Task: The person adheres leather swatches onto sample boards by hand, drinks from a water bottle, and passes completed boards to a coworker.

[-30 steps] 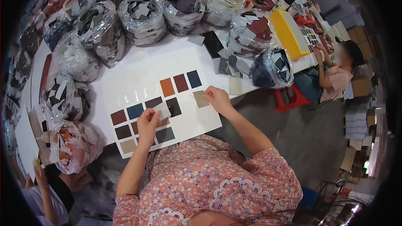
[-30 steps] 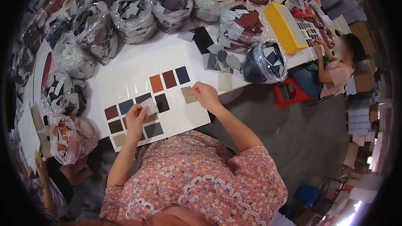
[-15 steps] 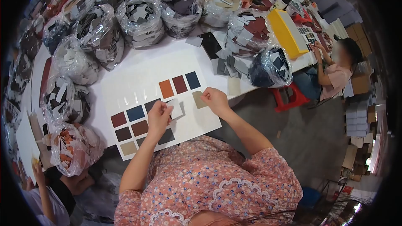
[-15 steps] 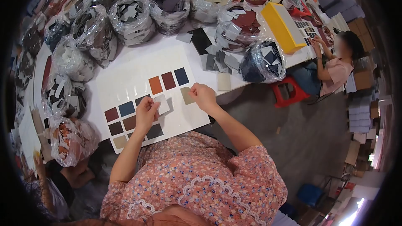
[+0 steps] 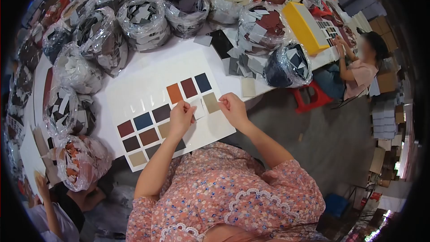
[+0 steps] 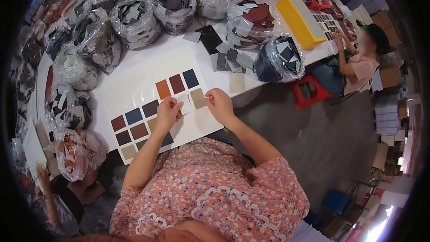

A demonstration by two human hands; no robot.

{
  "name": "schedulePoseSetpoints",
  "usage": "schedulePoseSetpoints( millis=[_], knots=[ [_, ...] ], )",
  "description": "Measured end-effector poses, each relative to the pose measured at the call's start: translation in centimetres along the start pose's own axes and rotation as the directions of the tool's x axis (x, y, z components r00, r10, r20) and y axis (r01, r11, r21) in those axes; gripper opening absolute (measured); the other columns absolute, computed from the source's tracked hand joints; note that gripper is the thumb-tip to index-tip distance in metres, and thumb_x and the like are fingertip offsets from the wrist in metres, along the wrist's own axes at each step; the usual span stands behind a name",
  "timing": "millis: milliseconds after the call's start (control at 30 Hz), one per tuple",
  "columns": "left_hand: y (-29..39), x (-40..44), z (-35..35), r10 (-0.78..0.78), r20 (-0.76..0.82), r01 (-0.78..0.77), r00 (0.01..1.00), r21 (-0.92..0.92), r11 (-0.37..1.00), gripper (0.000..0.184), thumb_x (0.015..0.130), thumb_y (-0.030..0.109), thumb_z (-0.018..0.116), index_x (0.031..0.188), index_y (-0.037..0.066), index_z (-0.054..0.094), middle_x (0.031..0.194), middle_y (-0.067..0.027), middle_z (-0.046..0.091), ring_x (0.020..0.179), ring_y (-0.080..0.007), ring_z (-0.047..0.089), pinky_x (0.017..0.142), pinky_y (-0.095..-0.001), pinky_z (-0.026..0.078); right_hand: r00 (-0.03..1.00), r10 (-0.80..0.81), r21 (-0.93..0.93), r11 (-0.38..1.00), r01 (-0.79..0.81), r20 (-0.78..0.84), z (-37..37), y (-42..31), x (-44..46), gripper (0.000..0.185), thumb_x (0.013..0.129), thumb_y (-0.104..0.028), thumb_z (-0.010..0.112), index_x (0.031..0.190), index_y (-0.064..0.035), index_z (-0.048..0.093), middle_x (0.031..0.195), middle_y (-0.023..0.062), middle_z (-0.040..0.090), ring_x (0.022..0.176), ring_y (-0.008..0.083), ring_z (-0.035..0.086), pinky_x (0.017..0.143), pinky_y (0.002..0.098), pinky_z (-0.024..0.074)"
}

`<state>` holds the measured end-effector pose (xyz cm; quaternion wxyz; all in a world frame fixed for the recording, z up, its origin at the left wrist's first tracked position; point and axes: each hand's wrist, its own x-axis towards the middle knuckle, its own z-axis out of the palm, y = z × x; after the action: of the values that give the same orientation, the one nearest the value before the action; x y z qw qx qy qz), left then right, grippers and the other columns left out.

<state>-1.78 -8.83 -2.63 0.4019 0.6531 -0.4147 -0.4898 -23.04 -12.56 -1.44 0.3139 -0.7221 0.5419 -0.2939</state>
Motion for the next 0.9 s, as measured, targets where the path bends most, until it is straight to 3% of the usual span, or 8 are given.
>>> schedulePoseSetpoints(
  millis=[33, 133, 233, 367, 567, 700, 900],
  knots=[
    [-0.1, 0.0, 0.1, -0.003, -0.007, 0.003, 1.000, 0.010, 1.000, 0.021, 0.088, 0.011, 0.067, 0.077, 0.004, 0.051, 0.059, -0.0025, 0.057, 0.044, -0.0073, 0.054, 0.036, -0.0216, 0.038, 0.999, -0.035, -0.004, 0.999, 0.035, 0.001, -0.1, -0.1, -0.4, 0.014, 0.081, -0.011, 0.069, 0.090, -0.0071, 0.059, 0.079, 0.0081, 0.057, 0.073, 0.0252, 0.059, 0.066, 0.0380, 0.0470],
    [0.5, -0.2, 0.3, -0.014, -0.016, 0.014, 1.000, 0.039, 0.999, 0.020, 0.088, 0.011, 0.067, 0.078, 0.003, 0.052, 0.058, -0.0035, 0.058, 0.044, -0.0088, 0.056, 0.037, -0.0231, 0.039, 0.913, -0.409, -0.186, 0.896, 0.403, 0.009, 0.3, 0.7, -1.1, 0.016, 0.079, -0.013, 0.071, 0.092, -0.0098, 0.063, 0.079, 0.0061, 0.055, 0.073, 0.0239, 0.056, 0.067, 0.0385, 0.0443],
    [0.7, -0.2, 0.3, -0.025, -0.025, 0.026, 0.999, 0.070, 0.997, 0.020, 0.089, 0.012, 0.066, 0.078, 0.002, 0.052, 0.058, -0.0050, 0.058, 0.044, -0.0115, 0.058, 0.040, -0.0254, 0.042, 0.841, -0.524, -0.260, 0.800, 0.540, 0.134, 0.0, -1.5, -1.8, 0.026, 0.075, -0.017, 0.074, 0.099, -0.0126, 0.066, 0.082, 0.0038, 0.053, 0.078, 0.0229, 0.054, 0.070, 0.0382, 0.0416],
    [0.7, 0.0, 0.5, -0.020, -0.041, 0.025, 0.999, 0.132, 0.991, 0.021, 0.088, 0.013, 0.066, 0.077, 0.002, 0.053, 0.057, -0.0057, 0.059, 0.044, -0.0126, 0.059, 0.041, -0.0271, 0.043, 0.833, -0.490, -0.306, 0.776, 0.551, 0.257, 0.9, -1.8, -2.3, 0.029, 0.076, -0.020, 0.073, 0.103, -0.0121, 0.066, 0.093, 0.0042, 0.054, 0.090, 0.0227, 0.053, 0.077, 0.0381, 0.0404],
    [1.0, 0.0, 0.9, 0.013, -0.068, 0.005, 0.998, 0.264, 0.965, 0.023, 0.086, 0.016, 0.067, 0.076, 0.002, 0.052, 0.059, -0.0099, 0.060, 0.049, -0.0213, 0.063, 0.049, -0.0345, 0.047, 0.761, -0.572, -0.351, 0.675, 0.649, 0.307, 0.9, -2.8, -1.3, 0.028, 0.078, -0.024, 0.071, 0.097, -0.0056, 0.062, 0.127, 0.0110, 0.057, 0.121, 0.0292, 0.048, 0.100, 0.0465, 0.0378],
    [-0.2, 0.4, 0.9, 0.155, -0.076, -0.112, 0.985, 0.404, 0.908, 0.021, 0.085, 0.014, 0.068, 0.080, 0.001, 0.052, 0.065, -0.0121, 0.063, 0.049, -0.0210, 0.063, 0.047, -0.0335, 0.048, 0.765, -0.529, -0.421, 0.639, 0.644, 0.368, 1.4, -3.1, -1.1, 0.026, 0.079, -0.025, 0.069, 0.095, -0.0051, 0.061, 0.129, 0.0106, 0.057, 0.126, 0.0306, 0.045, 0.105, 0.0510, 0.0337],
    [2.5, -2.2, 1.1, 0.294, -0.083, -0.168, 0.952, 0.661, 0.731, 0.028, 0.083, 0.020, 0.070, 0.098, 0.002, 0.055, 0.082, -0.0167, 0.064, 0.069, -0.0365, 0.064, 0.059, -0.0445, 0.050, 0.809, -0.507, -0.375, 0.718, 0.587, 0.297, 1.2, -2.9, -0.2, 0.023, 0.080, -0.021, 0.067, 0.098, -0.0067, 0.064, 0.125, 0.0056, 0.060, 0.122, 0.0283, 0.048, 0.101, 0.0484, 0.0363]
  ],
)
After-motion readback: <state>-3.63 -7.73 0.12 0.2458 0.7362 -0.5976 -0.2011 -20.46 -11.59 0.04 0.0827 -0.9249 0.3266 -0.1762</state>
